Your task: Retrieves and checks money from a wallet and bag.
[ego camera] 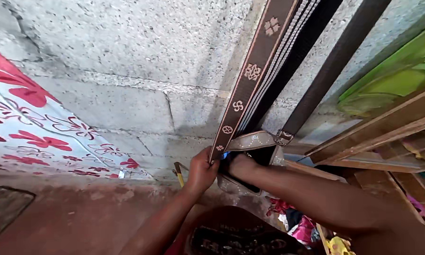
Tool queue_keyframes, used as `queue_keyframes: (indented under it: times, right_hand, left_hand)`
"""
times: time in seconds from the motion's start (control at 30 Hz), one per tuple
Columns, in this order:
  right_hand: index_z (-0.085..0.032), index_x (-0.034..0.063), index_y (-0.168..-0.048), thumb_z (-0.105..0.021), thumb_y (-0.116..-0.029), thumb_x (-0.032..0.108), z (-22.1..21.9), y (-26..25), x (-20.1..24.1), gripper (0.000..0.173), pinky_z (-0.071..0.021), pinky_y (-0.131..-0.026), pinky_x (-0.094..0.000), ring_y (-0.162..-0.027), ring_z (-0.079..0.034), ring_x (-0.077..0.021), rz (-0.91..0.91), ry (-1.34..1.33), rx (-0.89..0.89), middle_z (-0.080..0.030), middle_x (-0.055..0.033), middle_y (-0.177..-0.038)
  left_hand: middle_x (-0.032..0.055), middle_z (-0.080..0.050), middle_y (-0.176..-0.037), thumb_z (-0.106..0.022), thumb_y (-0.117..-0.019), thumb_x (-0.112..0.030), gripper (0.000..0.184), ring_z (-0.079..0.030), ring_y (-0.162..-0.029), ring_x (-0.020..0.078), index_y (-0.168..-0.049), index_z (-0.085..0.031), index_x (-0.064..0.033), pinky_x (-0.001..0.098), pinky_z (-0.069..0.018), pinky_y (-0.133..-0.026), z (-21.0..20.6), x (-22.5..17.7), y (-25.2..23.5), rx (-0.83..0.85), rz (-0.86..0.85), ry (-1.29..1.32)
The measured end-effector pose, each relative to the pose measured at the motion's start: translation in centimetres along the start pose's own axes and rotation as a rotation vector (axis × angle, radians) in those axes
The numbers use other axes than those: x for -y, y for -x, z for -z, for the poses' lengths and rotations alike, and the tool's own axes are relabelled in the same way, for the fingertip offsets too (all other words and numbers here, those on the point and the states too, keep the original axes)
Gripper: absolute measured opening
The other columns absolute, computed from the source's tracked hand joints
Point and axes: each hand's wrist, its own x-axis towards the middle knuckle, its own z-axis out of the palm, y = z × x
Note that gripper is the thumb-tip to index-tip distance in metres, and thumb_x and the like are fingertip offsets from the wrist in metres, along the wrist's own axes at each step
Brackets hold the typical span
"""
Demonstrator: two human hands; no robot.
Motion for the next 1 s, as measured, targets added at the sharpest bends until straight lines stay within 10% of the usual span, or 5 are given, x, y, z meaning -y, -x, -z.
queue_keyframes:
  times: [0.2, 0.37, 0.53, 0.63, 1.0]
  right_hand:
    - [-0.053, 0.0103, -0.147, -0.072, -0.0880, 0.008, 2.2, 5.1, -2.8, 0.062, -0.0478, -0.091, -0.0682, -0.119, -0.059, -0.0504, 0.071, 0.047, -0.197, -0.060, -0.0280, -0.133]
    - [-0.070, 0.0108, -0.124, -0.078, -0.0695, 0.031, 0.2, 10.3, -4.1, 0.058, -0.0551, -0.054, -0.0482, -0.072, -0.071, -0.0331, 0.234, 0.144, -0.922, -0.072, -0.0117, -0.087]
    - [-0.065, 0.0114, -0.126, -0.077, -0.0828, 0.035, -3.2, 12.0, -4.6, 0.051, -0.0580, -0.092, -0.0267, -0.109, -0.069, -0.0094, 0.332, -0.391, -1.280, -0.074, -0.0033, -0.115]
    - [-0.057, 0.0327, -0.137, -0.080, -0.0863, 0.039, -5.4, 13.2, -4.8, 0.056, -0.0539, -0.098, -0.0157, -0.114, -0.061, 0.0108, 0.274, -0.793, -1.548, -0.066, 0.0260, -0.124]
    - [-0.078, 0.0218, -0.113, -0.072, -0.0862, 0.046, -13.3, 18.1, 0.7, 0.036, -0.0596, -0.090, -0.0274, -0.106, -0.071, -0.0081, 0.367, -1.806, -1.717, -0.077, 0.0045, -0.112]
  left_hand:
    - [0.0255, -0.073, -0.105, -0.059, -0.0898, 0.000, 0.026, -0.074, -0.097, 0.0363, -0.111, -0.069, 0.0113, 0.0517, -0.0586, -0.087, -0.4, 0.6, 1.0, -0.072, -0.108, -0.158]
    - [0.0237, -0.073, -0.111, -0.059, -0.0835, 0.004, 0.029, -0.073, -0.104, 0.0327, -0.110, -0.070, 0.0101, 0.0423, -0.0586, -0.092, -1.1, 0.8, 1.4, -0.138, -0.280, -0.196]
    - [0.0239, -0.074, -0.109, -0.060, -0.0853, 0.002, 0.028, -0.074, -0.103, 0.0299, -0.111, -0.068, 0.0116, 0.0387, -0.0585, -0.091, -1.3, 0.6, 1.7, -0.124, -0.285, -0.135]
    - [0.0220, -0.074, -0.112, -0.058, -0.0901, -0.001, 0.028, -0.073, -0.107, 0.0264, -0.113, -0.068, 0.0096, 0.0375, -0.0570, -0.096, -1.3, 1.4, 1.7, -0.112, -0.269, -0.101]
    - [0.0180, -0.074, -0.113, -0.060, -0.0904, -0.006, 0.020, -0.069, -0.117, 0.0226, -0.105, -0.070, 0.0045, 0.0297, -0.0508, -0.104, 2.8, 1.2, 1.4, -0.101, -0.516, -0.192]
